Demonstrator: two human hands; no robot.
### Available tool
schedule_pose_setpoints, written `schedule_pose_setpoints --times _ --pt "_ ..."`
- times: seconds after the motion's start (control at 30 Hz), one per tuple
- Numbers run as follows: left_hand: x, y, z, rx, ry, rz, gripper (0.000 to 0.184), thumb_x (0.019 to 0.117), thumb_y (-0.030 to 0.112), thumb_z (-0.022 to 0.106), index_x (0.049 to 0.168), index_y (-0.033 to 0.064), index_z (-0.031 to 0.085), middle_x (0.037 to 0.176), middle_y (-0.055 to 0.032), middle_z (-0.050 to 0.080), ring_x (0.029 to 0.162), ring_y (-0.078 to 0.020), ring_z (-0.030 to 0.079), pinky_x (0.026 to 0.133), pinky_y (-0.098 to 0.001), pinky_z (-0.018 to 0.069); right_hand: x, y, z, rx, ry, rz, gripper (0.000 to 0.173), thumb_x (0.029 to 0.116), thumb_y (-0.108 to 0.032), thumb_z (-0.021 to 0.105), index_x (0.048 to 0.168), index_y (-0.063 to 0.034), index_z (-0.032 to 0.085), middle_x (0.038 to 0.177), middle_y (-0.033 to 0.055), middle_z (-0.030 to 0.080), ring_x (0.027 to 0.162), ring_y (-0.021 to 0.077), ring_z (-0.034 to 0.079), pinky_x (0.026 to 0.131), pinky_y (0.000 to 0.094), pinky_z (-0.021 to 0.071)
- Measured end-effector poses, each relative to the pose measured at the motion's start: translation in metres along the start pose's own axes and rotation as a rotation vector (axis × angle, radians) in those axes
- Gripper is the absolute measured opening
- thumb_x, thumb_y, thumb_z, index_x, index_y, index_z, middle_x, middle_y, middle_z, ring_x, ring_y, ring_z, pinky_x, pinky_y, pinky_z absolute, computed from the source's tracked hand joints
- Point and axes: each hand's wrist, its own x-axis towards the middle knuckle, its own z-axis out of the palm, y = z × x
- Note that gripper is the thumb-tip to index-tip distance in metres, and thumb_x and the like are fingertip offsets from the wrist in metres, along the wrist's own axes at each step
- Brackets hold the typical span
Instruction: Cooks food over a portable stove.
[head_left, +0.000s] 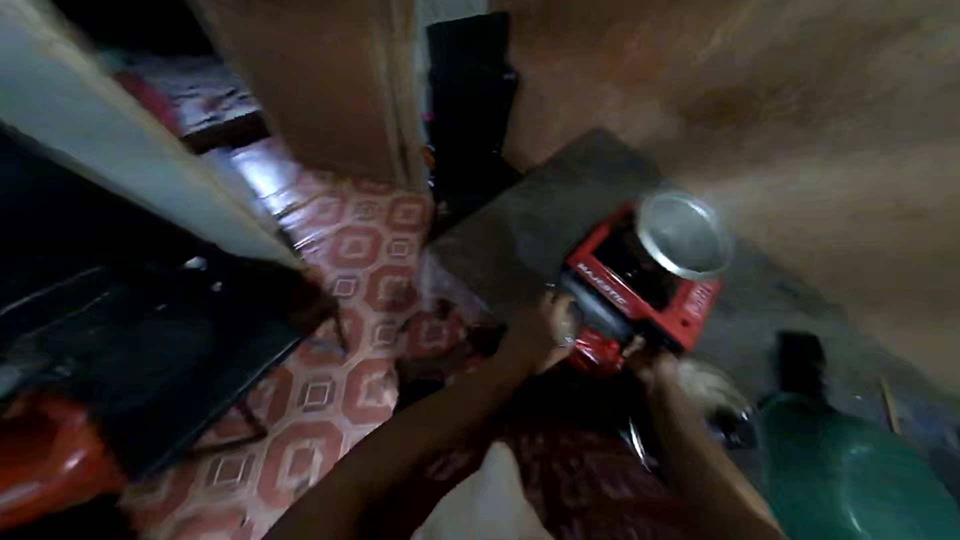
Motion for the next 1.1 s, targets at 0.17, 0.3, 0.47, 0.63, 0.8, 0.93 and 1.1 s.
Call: schedule_pose_setpoints --times 0.17,0.3,0.47,0.63,0.8,0.93,1.1 --pt "0.007 0.004 0.007 0.153 0.011 0.013 0.081 0.081 0.034 0.084 0.149 0.0068 0.049 0.141 -0.021 0.058 0.133 -0.0386 0.054 0.117 -0.0574 0.0334 0.001 -0.004 -0.027 -0.479 -0.06 0.062 0.038 0.1136 -0.027 0.026 0.119 -0.0008 0.053 0.084 0.0037 0.056 0.063 0.0113 0.052 0.059 0.0286 0.0491" --pt "0.012 0.004 0.009 0.216 -0.023 0.021 0.083 0.0807 0.037 0.084 0.149 0.005 0.049 0.146 -0.0189 0.056 0.138 -0.038 0.05 0.12 -0.0602 0.0285 -0.013 -0.011 -0.037 -0.663 -0.023 -0.051 0.037 0.1128 -0.027 0.038 0.123 0.0037 0.057 0.089 0.0078 0.063 0.064 0.0114 0.059 0.06 0.0287 0.0528" --pt "0.017 0.01 0.01 0.198 -0.038 -0.008 0.084 0.0774 0.034 0.088 0.147 0.0063 0.051 0.143 -0.0202 0.057 0.134 -0.0411 0.052 0.118 -0.0622 0.0309 -0.04 -0.029 -0.032 -1.148 -0.278 -0.213 0.036 0.1077 -0.025 0.052 0.126 0.0046 0.062 0.112 0.0201 0.069 0.1 0.0255 0.068 0.094 0.0441 0.0545" --pt "0.02 0.006 0.013 0.2 -0.026 0.017 0.084 0.0762 0.035 0.089 0.146 0.0051 0.052 0.14 -0.0182 0.06 0.132 -0.0399 0.055 0.118 -0.0642 0.031 -0.042 -0.016 -0.029 -1.431 -0.526 -0.197 0.042 0.1068 -0.029 0.054 0.137 -0.0004 0.061 0.136 0.0218 0.063 0.129 0.0335 0.06 0.113 0.0505 0.0438" --pt "0.025 -0.003 0.021 0.209 0.051 0.065 0.083 0.0742 0.037 0.088 0.142 0.0021 0.055 0.137 -0.0195 0.062 0.128 -0.0419 0.058 0.114 -0.0652 0.0349 -0.035 -0.012 -0.029 -1.429 -0.536 -0.09 0.044 0.1073 -0.03 0.053 0.135 0.0027 0.06 0.135 0.0242 0.062 0.129 0.0353 0.059 0.113 0.0512 0.0428" --pt "0.026 -0.009 0.027 0.199 0.107 0.125 0.082 0.0714 0.039 0.087 0.138 0.0002 0.058 0.13 -0.0199 0.065 0.121 -0.0419 0.062 0.109 -0.0649 0.0401 -0.025 -0.007 -0.031 -1.404 -0.514 -0.072 0.043 0.1072 -0.031 0.054 0.133 0.0031 0.061 0.132 0.0246 0.063 0.125 0.0359 0.061 0.11 0.0523 0.045" --pt "0.026 -0.013 0.03 0.201 0.136 0.163 0.08 0.0729 0.043 0.084 0.135 -0.0001 0.059 0.128 -0.018 0.067 0.118 -0.0391 0.064 0.107 -0.0663 0.0412 -0.027 -0.017 -0.027 -1.376 -0.546 -0.039 0.042 0.1072 -0.031 0.053 0.132 0.0014 0.062 0.131 0.0235 0.064 0.124 0.0341 0.061 0.11 0.0511 0.0454"
